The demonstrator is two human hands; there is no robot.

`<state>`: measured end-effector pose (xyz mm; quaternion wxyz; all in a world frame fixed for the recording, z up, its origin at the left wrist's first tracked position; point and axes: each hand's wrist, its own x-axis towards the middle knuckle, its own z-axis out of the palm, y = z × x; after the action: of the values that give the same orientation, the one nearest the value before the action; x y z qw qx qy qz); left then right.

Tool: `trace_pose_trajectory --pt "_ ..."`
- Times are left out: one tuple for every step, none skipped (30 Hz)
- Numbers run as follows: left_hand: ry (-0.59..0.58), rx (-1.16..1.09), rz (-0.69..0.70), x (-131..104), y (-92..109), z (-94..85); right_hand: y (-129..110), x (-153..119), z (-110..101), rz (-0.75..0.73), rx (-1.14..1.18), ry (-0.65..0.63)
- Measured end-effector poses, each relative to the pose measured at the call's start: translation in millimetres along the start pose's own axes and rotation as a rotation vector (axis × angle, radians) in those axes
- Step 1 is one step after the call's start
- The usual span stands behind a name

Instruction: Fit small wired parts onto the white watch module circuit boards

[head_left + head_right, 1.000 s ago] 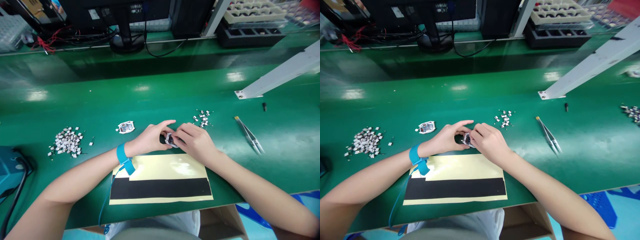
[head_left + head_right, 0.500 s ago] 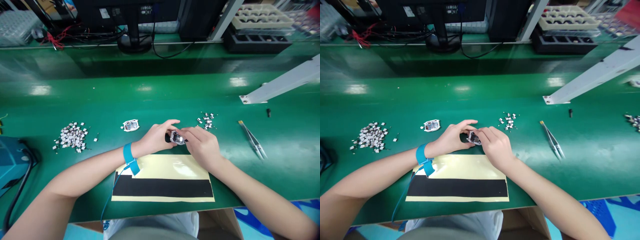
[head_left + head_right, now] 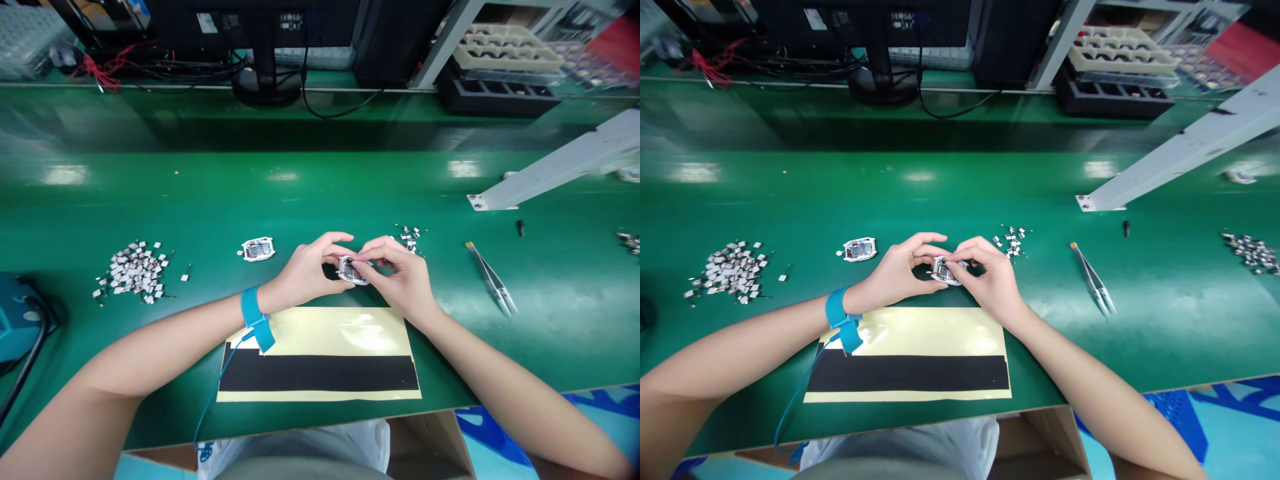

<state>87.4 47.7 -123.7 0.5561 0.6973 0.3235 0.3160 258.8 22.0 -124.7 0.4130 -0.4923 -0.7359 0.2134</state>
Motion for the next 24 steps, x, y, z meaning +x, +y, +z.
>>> trace_pose_trajectory --pt "0.003 -0.017 -0.006 0.2 0.1 0.2 0.3 0.1 0.6 0.02 0.021 0.003" --pt "0.007 -0.028 -0.01 0.4 0.2 0.4 0.5 0.3 0.8 0.033 0.036 0.005" --pt "0.008 -0.035 -0.013 0.6 0.3 0.6 0.5 0.7 0.7 0.039 0.045 0.005" --pt "0.009 -0.038 -0.012 0.8 0.4 0.8 0.4 1.1 0.2 0.042 0.047 0.002" --pt "0.009 -0.038 -0.011 1.0 0.4 1.0 0.2 1.7 -0.7 0.044 0.047 -0.003" --pt "0.009 -0.036 -0.013 1.1 0.5 1.2 -0.1 2.1 -1.6 0.046 0.047 -0.01" --pt "0.008 -0.035 -0.016 1.1 0.5 1.3 -0.3 2.5 -2.7 0.049 0.046 -0.02" --pt "0.008 -0.036 -0.017 1.2 0.5 1.5 -0.4 2.7 -3.6 0.052 0.045 -0.027" --pt "0.011 -0.039 -0.016 1.2 0.4 1.5 -0.3 2.8 -4.3 0.055 0.045 -0.031" --pt "0.013 -0.042 -0.013 1.1 0.4 1.6 -0.1 2.7 -4.8 0.058 0.046 -0.032" --pt "0.016 -0.044 -0.009 1.1 0.4 1.6 0.3 2.5 -4.9 0.059 0.047 -0.032" --pt "0.018 -0.042 -0.005 1.0 0.4 1.6 0.9 2.1 -4.7 0.059 0.045 -0.033" --pt "0.02 -0.037 -0.002 0.9 0.3 1.7 1.7 1.8 -4.3 0.052 0.039 -0.033" --pt "0.02 -0.03 0.0 0.8 0.2 1.7 2.6 1.5 -3.8 0.032 0.024 -0.032" --pt "0.021 -0.023 0.001 0.6 -0.1 1.8 3.6 1.2 -3.4 -0.004 -0.004 -0.032" --pt "0.024 -0.018 0.0 0.4 -0.5 1.9 4.6 1.0 -3.2 -0.055 -0.051 -0.037" --pt "0.027 -0.017 -0.001 0.2 -1.0 2.1 5.4 0.9 -3.3 -0.116 -0.113 -0.045" --pt "0.029 -0.018 -0.002 0.0 -1.5 2.3 6.0 0.8 -3.8 -0.178 -0.186 -0.057" --pt "0.03 -0.021 -0.005 -0.2 -2.0 2.6 6.2 0.7 -4.7 -0.237 -0.264 -0.071" --pt "0.031 -0.024 -0.01 -0.4 -2.5 2.8 5.9 0.7 -5.9 -0.285 -0.341 -0.085" --pt "0.029 -0.027 -0.017 -0.5 -2.8 3.0 5.2 0.7 -7.2 -0.323 -0.415 -0.091" --pt "0.025 -0.029 -0.026 -0.6 -2.9 3.1 4.0 0.7 -8.5 -0.357 -0.483 -0.089" --pt "0.019 -0.029 -0.036 -0.5 -2.9 3.2 2.5 0.8 -9.4 -0.389 -0.542 -0.078" --pt "0.01 -0.026 -0.047 -0.5 -2.8 3.2 0.8 1.0 -10.0 -0.42 -0.591 -0.061"
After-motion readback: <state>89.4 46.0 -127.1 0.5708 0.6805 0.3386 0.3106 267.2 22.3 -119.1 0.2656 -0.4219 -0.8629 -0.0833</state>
